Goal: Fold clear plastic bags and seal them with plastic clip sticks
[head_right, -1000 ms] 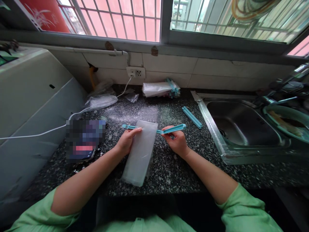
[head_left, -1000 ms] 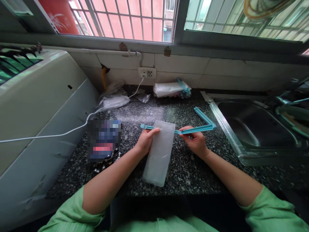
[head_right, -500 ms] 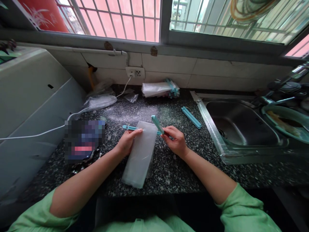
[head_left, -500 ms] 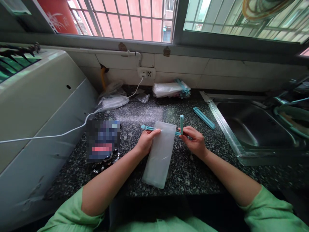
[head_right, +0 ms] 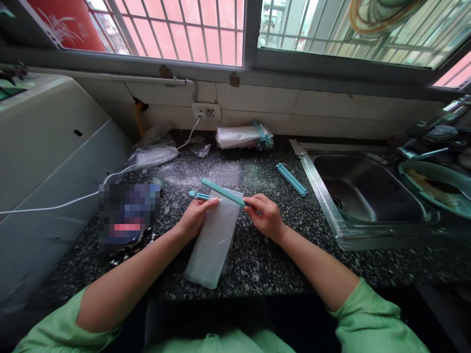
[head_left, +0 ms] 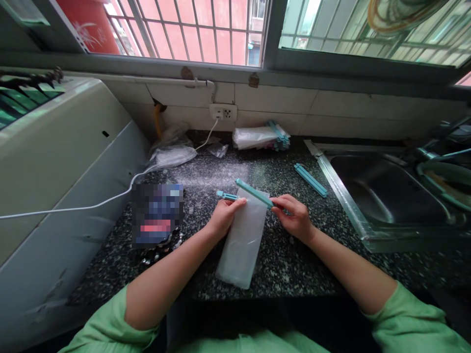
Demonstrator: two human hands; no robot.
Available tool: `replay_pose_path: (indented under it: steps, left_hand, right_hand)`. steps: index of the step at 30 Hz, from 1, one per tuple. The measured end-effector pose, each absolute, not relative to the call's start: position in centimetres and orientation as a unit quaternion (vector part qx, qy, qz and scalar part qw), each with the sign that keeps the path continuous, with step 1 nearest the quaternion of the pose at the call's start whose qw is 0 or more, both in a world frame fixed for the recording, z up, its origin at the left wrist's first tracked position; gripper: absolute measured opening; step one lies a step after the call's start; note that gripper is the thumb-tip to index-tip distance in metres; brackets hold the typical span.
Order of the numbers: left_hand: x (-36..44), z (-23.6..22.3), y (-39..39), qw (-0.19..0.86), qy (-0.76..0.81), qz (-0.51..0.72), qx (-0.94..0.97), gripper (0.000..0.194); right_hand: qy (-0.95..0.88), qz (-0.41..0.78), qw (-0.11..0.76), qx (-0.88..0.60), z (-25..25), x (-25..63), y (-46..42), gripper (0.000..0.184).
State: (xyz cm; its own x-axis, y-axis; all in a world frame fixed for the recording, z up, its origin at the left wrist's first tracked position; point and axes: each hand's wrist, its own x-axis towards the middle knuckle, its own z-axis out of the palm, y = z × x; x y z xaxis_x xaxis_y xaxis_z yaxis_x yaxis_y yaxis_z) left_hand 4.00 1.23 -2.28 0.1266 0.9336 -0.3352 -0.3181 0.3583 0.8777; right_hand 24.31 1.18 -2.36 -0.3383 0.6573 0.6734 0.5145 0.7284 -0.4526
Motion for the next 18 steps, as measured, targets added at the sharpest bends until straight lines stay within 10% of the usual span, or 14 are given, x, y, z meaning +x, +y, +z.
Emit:
replay_pose_path:
  steps: [18]
  left_hand:
    - [4.08, -2.10, 1.10, 0.682, 0.470, 0.459, 0.320, 0.039]
  right_hand:
    - [-0.827, 0.091, 0.408, -0.374, -2.88, 24.25, 1.23, 0.020]
